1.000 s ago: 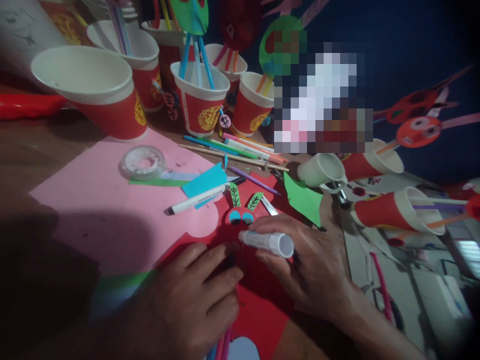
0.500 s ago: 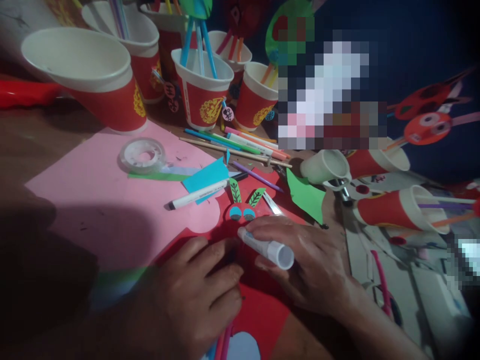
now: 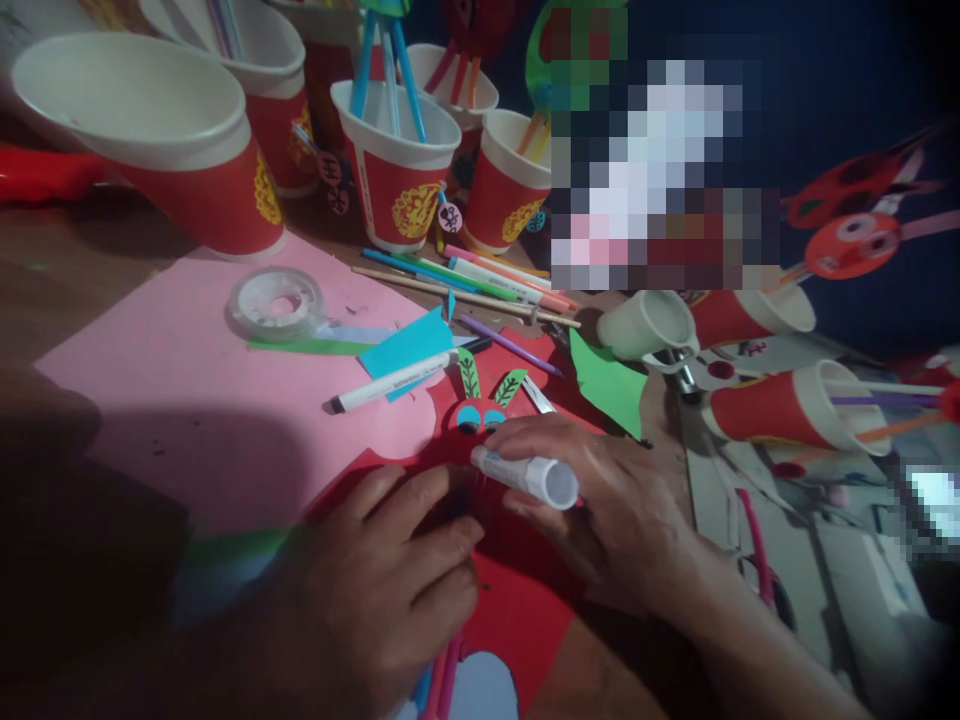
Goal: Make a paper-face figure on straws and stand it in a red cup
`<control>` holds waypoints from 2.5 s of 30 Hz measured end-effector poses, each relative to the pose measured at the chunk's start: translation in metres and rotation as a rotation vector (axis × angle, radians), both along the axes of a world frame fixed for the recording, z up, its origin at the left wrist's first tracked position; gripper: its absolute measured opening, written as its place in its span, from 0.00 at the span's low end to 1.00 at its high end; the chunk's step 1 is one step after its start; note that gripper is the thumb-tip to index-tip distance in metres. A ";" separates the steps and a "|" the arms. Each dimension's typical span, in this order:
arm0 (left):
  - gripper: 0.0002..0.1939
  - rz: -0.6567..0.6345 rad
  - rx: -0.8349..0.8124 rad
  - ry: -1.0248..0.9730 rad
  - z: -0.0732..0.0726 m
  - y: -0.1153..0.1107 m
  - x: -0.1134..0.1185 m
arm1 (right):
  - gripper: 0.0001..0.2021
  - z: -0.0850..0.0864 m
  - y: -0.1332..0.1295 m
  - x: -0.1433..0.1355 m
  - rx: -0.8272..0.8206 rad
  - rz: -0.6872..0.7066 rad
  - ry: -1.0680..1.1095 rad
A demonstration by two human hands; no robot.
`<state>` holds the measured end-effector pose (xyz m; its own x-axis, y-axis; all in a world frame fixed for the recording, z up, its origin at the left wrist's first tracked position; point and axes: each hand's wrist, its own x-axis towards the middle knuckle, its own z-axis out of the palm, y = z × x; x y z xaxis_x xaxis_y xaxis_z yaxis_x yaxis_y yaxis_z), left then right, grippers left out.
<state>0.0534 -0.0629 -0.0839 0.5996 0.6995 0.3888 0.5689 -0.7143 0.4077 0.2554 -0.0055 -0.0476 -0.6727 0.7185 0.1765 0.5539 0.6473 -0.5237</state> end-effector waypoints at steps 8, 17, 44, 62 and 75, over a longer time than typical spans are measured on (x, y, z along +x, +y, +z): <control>0.12 -0.057 0.017 0.043 0.005 0.005 0.000 | 0.07 0.001 0.000 0.000 -0.033 -0.006 -0.009; 0.15 -0.083 0.032 0.120 0.010 0.012 0.002 | 0.07 0.006 0.000 -0.001 0.050 -0.048 -0.113; 0.13 -0.087 0.024 0.116 0.008 0.012 0.010 | 0.11 0.008 0.000 0.002 -0.032 -0.093 -0.130; 0.14 -0.045 0.069 0.136 0.005 0.011 0.016 | 0.11 0.014 0.002 0.001 0.022 -0.086 -0.248; 0.13 -0.017 0.121 0.063 -0.002 0.007 0.019 | 0.10 0.022 0.000 0.012 0.061 -0.194 -0.135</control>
<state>0.0728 -0.0557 -0.0859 0.6371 0.6390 0.4311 0.5777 -0.7661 0.2818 0.2670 -0.0055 -0.0251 -0.5439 0.8272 0.1412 0.7330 0.5502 -0.4000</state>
